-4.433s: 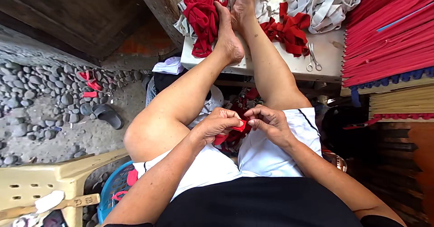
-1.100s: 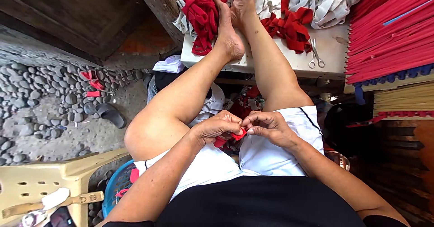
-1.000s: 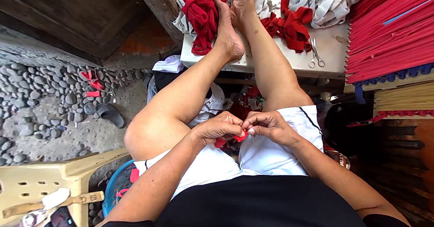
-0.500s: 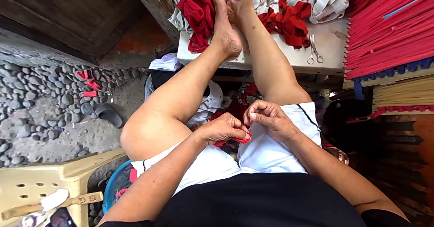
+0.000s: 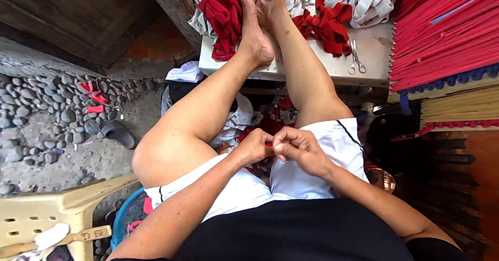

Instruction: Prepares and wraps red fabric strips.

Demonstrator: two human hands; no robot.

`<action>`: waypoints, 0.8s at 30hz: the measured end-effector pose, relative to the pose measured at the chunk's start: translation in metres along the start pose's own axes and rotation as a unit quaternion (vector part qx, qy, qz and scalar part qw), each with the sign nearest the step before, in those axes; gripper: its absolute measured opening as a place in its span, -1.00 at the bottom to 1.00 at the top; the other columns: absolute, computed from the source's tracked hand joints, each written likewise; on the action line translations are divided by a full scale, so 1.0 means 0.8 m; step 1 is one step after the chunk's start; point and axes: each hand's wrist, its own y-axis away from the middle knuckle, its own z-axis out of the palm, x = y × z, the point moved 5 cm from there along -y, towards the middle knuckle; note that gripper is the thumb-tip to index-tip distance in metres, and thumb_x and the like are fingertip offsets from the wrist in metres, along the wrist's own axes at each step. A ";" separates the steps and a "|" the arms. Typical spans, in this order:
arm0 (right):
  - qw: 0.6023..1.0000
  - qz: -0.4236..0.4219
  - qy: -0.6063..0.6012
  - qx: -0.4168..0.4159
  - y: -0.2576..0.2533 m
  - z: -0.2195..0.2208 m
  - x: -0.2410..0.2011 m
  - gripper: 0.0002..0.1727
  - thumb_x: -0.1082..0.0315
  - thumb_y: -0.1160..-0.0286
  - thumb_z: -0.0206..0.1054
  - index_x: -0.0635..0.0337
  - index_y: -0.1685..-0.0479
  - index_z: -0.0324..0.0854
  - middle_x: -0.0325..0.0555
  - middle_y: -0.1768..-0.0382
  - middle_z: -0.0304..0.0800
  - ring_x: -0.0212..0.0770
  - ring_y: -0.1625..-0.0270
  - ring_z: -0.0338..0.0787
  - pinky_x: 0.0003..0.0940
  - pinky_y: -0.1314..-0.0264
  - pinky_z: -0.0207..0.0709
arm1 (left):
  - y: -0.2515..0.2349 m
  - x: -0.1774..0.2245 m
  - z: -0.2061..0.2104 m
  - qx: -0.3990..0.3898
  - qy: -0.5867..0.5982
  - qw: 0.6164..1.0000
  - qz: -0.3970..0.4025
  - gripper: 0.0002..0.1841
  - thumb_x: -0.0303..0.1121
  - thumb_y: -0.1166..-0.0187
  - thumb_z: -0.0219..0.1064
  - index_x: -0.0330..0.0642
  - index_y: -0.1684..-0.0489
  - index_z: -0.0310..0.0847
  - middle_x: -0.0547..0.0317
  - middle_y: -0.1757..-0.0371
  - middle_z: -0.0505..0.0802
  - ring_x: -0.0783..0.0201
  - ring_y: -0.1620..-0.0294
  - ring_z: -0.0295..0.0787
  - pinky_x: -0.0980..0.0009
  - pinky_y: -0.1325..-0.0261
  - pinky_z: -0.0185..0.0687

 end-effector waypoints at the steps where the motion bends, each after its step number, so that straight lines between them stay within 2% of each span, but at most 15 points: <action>1: 0.999 -0.017 0.043 -0.009 0.000 0.004 -0.006 -0.90 0.55 -0.59 0.23 0.31 0.24 0.64 -0.23 0.54 0.65 -0.45 0.48 0.61 -0.53 0.36 0.53 | -0.001 0.000 -0.001 0.011 -0.021 1.000 0.011 -0.76 -0.48 -0.37 0.53 -0.13 0.70 0.67 0.30 0.68 0.70 0.47 0.64 0.55 0.39 0.51 0.45; 2: 0.996 -0.032 0.077 -0.016 -0.002 0.003 -0.013 -0.89 0.56 -0.59 0.23 0.34 0.25 0.65 -0.23 0.51 0.66 -0.46 0.45 0.63 -0.53 0.32 0.56 | -0.001 0.000 0.001 0.010 -0.042 0.999 0.021 -0.79 -0.44 -0.38 0.53 -0.14 0.66 0.70 0.25 0.64 0.73 0.40 0.59 0.61 0.28 0.44 0.51; 3: 0.994 -0.044 0.099 -0.013 -0.007 -0.004 -0.021 -0.88 0.57 -0.58 0.22 0.34 0.26 0.65 -0.24 0.51 0.66 -0.48 0.45 0.62 -0.55 0.33 0.56 | 0.001 0.000 0.006 -0.008 -0.059 0.998 0.036 -0.85 -0.36 -0.43 0.53 -0.16 0.52 0.79 0.22 0.52 0.82 0.38 0.46 0.72 0.21 0.27 0.66; 4: 0.994 -0.047 0.098 0.000 -0.012 -0.015 -0.026 -0.88 0.57 -0.55 0.21 0.31 0.26 0.66 -0.27 0.52 0.65 -0.50 0.49 0.60 -0.57 0.38 0.53 | 0.004 0.002 0.015 -0.039 -0.066 0.996 0.053 -0.85 -0.28 -0.49 0.50 -0.16 0.33 0.87 0.25 0.37 0.89 0.44 0.31 0.79 0.25 0.08 0.74; 5: 0.997 -0.037 0.069 0.017 -0.017 -0.027 -0.027 -0.88 0.56 -0.55 0.21 0.25 0.25 0.65 -0.29 0.56 0.63 -0.51 0.54 0.55 -0.60 0.46 0.46 | 0.008 0.007 0.022 -0.063 -0.066 0.993 0.079 -0.80 -0.22 -0.54 0.45 -0.14 0.24 0.89 0.30 0.32 0.89 0.54 0.27 0.76 0.37 0.05 0.69; 6: 0.999 -0.018 0.024 0.035 -0.021 -0.037 -0.025 -0.88 0.55 -0.56 0.22 0.21 0.26 0.65 -0.27 0.59 0.60 -0.50 0.58 0.51 -0.61 0.51 0.39 | 0.011 0.010 0.025 -0.070 -0.067 0.989 0.108 -0.77 -0.18 -0.57 0.40 -0.12 0.22 0.89 0.35 0.34 0.87 0.62 0.30 0.70 0.48 0.10 0.61; 8: 0.996 0.024 -0.038 0.073 -0.024 -0.049 -0.021 -0.88 0.54 -0.55 0.23 0.18 0.26 0.65 -0.24 0.61 0.58 -0.48 0.62 0.48 -0.60 0.55 0.35 | 0.013 0.013 0.020 -0.058 -0.065 0.985 0.151 -0.75 -0.16 -0.61 0.36 -0.10 0.23 0.89 0.38 0.36 0.87 0.68 0.32 0.68 0.56 0.14 0.57; 11: 0.991 0.067 -0.054 0.104 -0.028 -0.054 -0.022 -0.88 0.52 -0.58 0.22 0.17 0.25 0.65 -0.22 0.62 0.58 -0.47 0.63 0.48 -0.60 0.56 0.33 | 0.010 0.015 0.014 -0.047 -0.025 0.983 0.176 -0.74 -0.19 -0.63 0.35 -0.17 0.22 0.87 0.30 0.20 0.81 0.61 0.10 0.65 0.60 -0.04 0.53; 13: 0.989 0.086 -0.060 0.105 -0.033 -0.054 -0.022 -0.87 0.51 -0.61 0.18 0.16 0.24 0.62 -0.24 0.61 0.55 -0.48 0.62 0.47 -0.60 0.54 0.32 | 0.011 0.021 0.012 -0.046 0.040 0.980 0.188 -0.75 -0.24 -0.68 0.33 -0.23 0.19 0.84 0.28 0.10 0.82 0.61 0.02 0.69 0.65 -0.13 0.60; 15: 0.987 0.100 -0.068 0.105 -0.041 -0.054 -0.021 -0.86 0.52 -0.63 0.17 0.18 0.24 0.61 -0.23 0.61 0.54 -0.48 0.62 0.44 -0.61 0.54 0.28 | 0.012 0.025 0.013 -0.034 0.104 0.977 0.181 -0.78 -0.29 -0.70 0.32 -0.23 0.19 0.84 0.34 0.19 0.85 0.64 0.15 0.73 0.64 -0.02 0.65; 17: 0.988 0.110 -0.063 0.092 -0.048 -0.053 -0.022 -0.86 0.53 -0.62 0.16 0.18 0.26 0.59 -0.23 0.61 0.53 -0.48 0.63 0.44 -0.61 0.56 0.29 | 0.012 0.025 0.016 -0.032 0.116 0.980 0.158 -0.79 -0.32 -0.68 0.32 -0.18 0.33 0.81 0.46 0.40 0.81 0.70 0.35 0.66 0.68 0.20 0.58; 19: 0.989 0.130 -0.036 0.055 -0.053 -0.044 -0.021 -0.87 0.53 -0.61 0.18 0.18 0.28 0.58 -0.27 0.63 0.54 -0.50 0.64 0.44 -0.60 0.58 0.29 | 0.015 0.026 0.025 -0.077 0.094 0.981 0.153 -0.76 -0.33 -0.66 0.29 -0.20 0.43 0.76 0.50 0.50 0.71 0.74 0.44 0.54 0.71 0.30 0.46; 22: 0.984 0.174 0.001 -0.031 -0.058 -0.019 -0.007 -0.90 0.46 -0.66 0.19 0.15 0.22 0.58 -0.40 0.58 0.56 -0.54 0.60 0.44 -0.61 0.55 0.28 | 0.017 0.022 0.038 -0.124 0.096 0.980 0.127 -0.72 -0.35 -0.62 0.28 -0.16 0.56 0.72 0.52 0.61 0.65 0.73 0.54 0.48 0.67 0.43 0.37; 24: 0.979 0.195 0.005 -0.063 -0.066 -0.021 0.004 -0.91 0.45 -0.69 0.17 0.15 0.19 0.55 -0.39 0.56 0.60 -0.53 0.59 0.50 -0.60 0.54 0.35 | 0.015 0.017 0.038 -0.121 0.107 0.980 0.113 -0.75 -0.34 -0.61 0.31 -0.17 0.50 0.78 0.48 0.51 0.74 0.72 0.43 0.59 0.66 0.29 0.51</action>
